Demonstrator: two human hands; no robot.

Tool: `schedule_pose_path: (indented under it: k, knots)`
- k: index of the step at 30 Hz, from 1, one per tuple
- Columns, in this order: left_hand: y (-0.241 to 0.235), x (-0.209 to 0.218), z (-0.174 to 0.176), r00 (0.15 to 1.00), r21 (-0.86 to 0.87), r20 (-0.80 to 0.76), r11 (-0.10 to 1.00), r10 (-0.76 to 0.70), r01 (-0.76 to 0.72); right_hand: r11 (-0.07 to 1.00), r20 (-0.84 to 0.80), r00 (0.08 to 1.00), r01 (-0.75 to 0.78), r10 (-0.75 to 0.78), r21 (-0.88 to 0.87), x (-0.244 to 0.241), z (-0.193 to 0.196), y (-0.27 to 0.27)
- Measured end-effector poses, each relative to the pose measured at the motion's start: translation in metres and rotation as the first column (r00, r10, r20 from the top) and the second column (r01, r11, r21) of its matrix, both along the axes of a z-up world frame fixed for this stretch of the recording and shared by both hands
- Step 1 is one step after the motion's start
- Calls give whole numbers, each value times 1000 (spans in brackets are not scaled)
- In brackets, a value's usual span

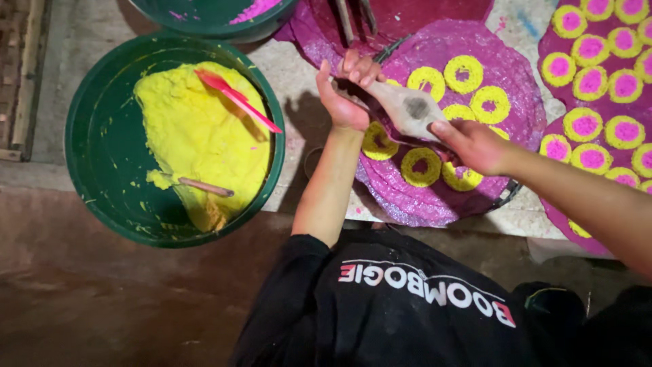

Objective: The person uses a hinged mold to press yellow and pink powders into ring shapes on a pink sheet. They repeatedly fill the mold, press it, and release the formed rings onto the sheet.

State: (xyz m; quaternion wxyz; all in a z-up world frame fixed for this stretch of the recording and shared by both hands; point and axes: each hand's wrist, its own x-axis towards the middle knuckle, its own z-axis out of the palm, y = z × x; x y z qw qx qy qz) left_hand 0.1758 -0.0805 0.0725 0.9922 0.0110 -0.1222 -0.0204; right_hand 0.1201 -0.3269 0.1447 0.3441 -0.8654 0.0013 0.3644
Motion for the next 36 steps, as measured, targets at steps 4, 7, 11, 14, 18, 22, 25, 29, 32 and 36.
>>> schedule_pose_path:
  k: [4,7,11,14,18,22,25,29,32,36]
  knots:
    - [9,2,-11,999,24,33,999,-41,40,995,119,992,-53,43,82,-10,-4,15]
    - [6,0,-16,1000,58,-23,998,-13,15,991,-22,1000,-4,7,135,-7,-3,11]
    - [0,3,-10,999,50,-36,998,25,-23,999,-2,1000,-16,16,-34,3,-6,6]
    - [5,11,9,1000,70,27,998,1,-3,998,112,992,-59,60,-7,9,-11,8]
    - [21,31,42,994,160,60,983,-96,85,978,-103,991,-63,85,200,31,-1,0]
    - [8,59,48,991,179,-42,975,-127,133,997,-122,992,-2,-7,-74,59,18,-24]
    - [-5,80,31,995,69,85,997,-46,40,997,27,996,80,-80,19,70,13,-18]
    - [-4,98,-7,994,27,64,996,-83,82,999,228,974,6,5,-47,69,-11,8]
    - [-3,100,-30,996,58,35,995,-81,79,1000,230,973,0,-4,19,69,-17,10]
    - [-11,97,-40,998,45,-49,999,-25,27,998,112,993,46,-41,-45,75,-18,2]
